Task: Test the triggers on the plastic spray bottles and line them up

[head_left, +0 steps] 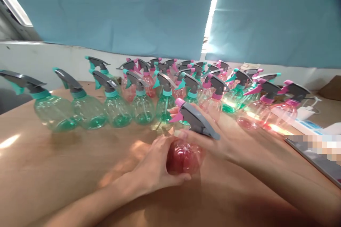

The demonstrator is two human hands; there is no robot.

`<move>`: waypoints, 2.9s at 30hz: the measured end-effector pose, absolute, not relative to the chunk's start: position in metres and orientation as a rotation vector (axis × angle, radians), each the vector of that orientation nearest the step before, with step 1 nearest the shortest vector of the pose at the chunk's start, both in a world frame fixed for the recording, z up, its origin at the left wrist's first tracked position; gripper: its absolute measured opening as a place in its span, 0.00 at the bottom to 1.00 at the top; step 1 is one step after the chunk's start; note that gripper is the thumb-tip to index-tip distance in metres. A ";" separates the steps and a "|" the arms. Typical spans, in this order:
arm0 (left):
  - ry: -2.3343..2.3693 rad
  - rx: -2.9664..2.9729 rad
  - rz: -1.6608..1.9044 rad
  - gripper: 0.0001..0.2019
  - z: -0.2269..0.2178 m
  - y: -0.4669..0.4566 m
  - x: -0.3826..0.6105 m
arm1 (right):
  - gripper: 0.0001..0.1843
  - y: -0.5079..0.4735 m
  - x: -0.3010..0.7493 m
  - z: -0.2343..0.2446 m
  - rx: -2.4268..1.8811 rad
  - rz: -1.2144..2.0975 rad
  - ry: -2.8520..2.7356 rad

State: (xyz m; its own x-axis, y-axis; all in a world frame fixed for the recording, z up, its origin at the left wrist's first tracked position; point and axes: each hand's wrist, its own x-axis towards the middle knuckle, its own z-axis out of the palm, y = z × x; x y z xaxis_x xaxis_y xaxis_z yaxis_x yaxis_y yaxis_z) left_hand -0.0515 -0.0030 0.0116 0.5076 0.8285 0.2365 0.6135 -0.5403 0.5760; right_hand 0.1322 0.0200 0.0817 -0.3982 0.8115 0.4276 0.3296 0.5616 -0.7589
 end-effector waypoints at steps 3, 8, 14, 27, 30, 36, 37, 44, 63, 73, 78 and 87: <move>1.172 2.346 0.652 0.39 0.014 -0.002 -0.052 | 0.10 0.021 0.129 0.086 -0.908 0.751 -1.904; 1.206 2.456 0.511 0.39 0.008 0.001 -0.054 | 0.03 0.026 0.132 0.082 -0.911 0.781 -1.848; 1.308 2.593 0.280 0.39 -0.001 0.007 -0.055 | 0.02 0.034 0.144 0.081 -0.934 0.838 -1.773; 1.278 2.668 0.308 0.30 -0.004 0.009 -0.056 | 0.10 0.035 0.157 0.086 -0.965 0.749 -1.870; 1.280 2.685 0.294 0.30 -0.005 0.009 -0.056 | 0.11 0.036 0.156 0.082 -0.924 0.782 -1.844; 1.383 2.668 0.287 0.28 -0.005 0.007 -0.056 | 0.15 0.036 0.156 0.089 -0.887 0.734 -1.909; 1.413 2.658 0.292 0.28 -0.005 0.007 -0.056 | 0.16 0.036 0.157 0.091 -0.902 0.718 -1.935; 1.455 2.651 0.250 0.29 -0.006 0.009 -0.056 | 0.15 0.036 0.157 0.091 -0.899 0.753 -1.908; 1.406 2.737 0.268 0.29 -0.010 0.012 -0.059 | 0.05 0.036 0.155 0.080 -0.968 0.809 -1.770; 1.418 2.738 0.227 0.29 -0.005 0.011 -0.058 | 0.06 0.040 0.156 0.075 -0.892 0.814 -1.755; 1.425 2.736 0.194 0.28 -0.004 0.010 -0.058 | 0.03 0.040 0.156 0.074 -0.846 0.875 -1.748; 1.424 2.745 0.196 0.29 -0.004 0.010 -0.057 | 0.04 0.039 0.156 0.075 -0.794 0.919 -1.755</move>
